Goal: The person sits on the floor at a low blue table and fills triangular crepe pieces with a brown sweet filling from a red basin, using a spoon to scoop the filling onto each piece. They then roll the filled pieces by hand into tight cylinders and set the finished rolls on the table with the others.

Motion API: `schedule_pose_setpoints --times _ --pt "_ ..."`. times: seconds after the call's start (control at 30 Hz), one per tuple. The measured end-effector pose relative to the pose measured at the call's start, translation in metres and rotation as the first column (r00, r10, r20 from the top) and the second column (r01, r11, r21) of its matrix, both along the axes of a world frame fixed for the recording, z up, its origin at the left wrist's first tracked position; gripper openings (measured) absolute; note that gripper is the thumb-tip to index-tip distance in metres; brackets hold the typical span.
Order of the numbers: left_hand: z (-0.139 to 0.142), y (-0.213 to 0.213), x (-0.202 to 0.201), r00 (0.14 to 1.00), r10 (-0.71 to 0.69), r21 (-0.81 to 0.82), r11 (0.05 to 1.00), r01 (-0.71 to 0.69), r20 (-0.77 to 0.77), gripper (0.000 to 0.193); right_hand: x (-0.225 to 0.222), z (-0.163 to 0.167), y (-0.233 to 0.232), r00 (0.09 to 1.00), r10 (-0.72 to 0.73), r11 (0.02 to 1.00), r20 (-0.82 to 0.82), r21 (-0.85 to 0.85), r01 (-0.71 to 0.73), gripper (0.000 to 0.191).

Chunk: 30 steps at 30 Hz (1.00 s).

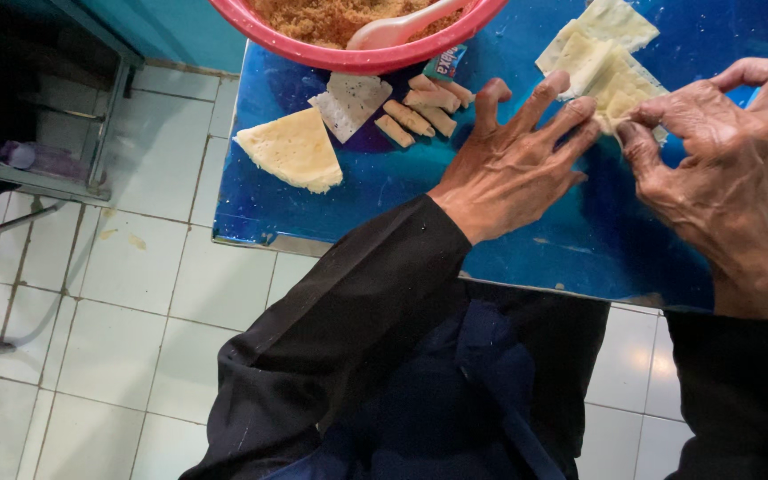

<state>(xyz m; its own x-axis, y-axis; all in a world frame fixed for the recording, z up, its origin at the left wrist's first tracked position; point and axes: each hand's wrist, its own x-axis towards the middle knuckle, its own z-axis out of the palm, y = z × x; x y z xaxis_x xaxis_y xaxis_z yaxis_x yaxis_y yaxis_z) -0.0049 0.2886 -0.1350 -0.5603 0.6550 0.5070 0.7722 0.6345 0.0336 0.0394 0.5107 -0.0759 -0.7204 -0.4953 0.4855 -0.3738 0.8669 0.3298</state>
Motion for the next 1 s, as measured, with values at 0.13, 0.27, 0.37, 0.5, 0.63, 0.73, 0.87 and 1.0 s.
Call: schedule_pose_setpoints --times 0.13,0.27,0.37,0.5,0.63,0.73,0.87,1.0 --pt "-0.003 0.0 0.0 0.999 -0.003 0.002 1.0 0.003 -0.032 0.051 0.0 -0.006 0.002 0.99 0.005 0.983 0.141 -0.181 0.021 0.017" --pt "-0.007 0.0 -0.003 0.995 0.0 -0.001 1.0 0.0 -0.104 0.049 0.001 -0.017 0.017 0.99 -0.036 0.987 0.14 -0.148 0.057 0.015" --pt "-0.011 -0.001 -0.002 0.995 0.001 -0.041 0.999 -0.005 -0.102 0.052 0.005 -0.026 0.022 0.991 -0.079 0.981 0.11 -0.166 0.097 0.014" --pt "-0.013 0.001 0.0 1.0 -0.01 0.003 1.0 0.01 -0.016 0.057 0.007 -0.029 0.024 0.989 -0.076 0.974 0.126 -0.202 0.1 0.014" --pt "-0.013 0.004 0.001 1.0 -0.005 0.014 1.0 0.005 -0.005 0.062 0.007 -0.027 0.027 0.988 -0.049 0.968 0.149 -0.236 0.084 0.013" --pt "-0.016 0.004 -0.001 1.0 -0.001 -0.012 1.0 0.001 0.015 0.057 0.008 -0.028 0.029 0.988 -0.036 0.967 0.149 -0.243 0.072 0.012" --pt "-0.023 0.002 -0.004 0.998 -0.001 -0.03 1.0 0.0 -0.056 0.056 0.01 -0.03 0.031 0.988 -0.039 0.967 0.149 -0.242 0.075 0.012" --pt "-0.025 0.005 -0.003 0.999 -0.014 -0.048 0.999 0.012 -0.051 0.06 0.011 -0.031 0.031 0.989 -0.039 0.966 0.143 -0.248 0.074 0.011"
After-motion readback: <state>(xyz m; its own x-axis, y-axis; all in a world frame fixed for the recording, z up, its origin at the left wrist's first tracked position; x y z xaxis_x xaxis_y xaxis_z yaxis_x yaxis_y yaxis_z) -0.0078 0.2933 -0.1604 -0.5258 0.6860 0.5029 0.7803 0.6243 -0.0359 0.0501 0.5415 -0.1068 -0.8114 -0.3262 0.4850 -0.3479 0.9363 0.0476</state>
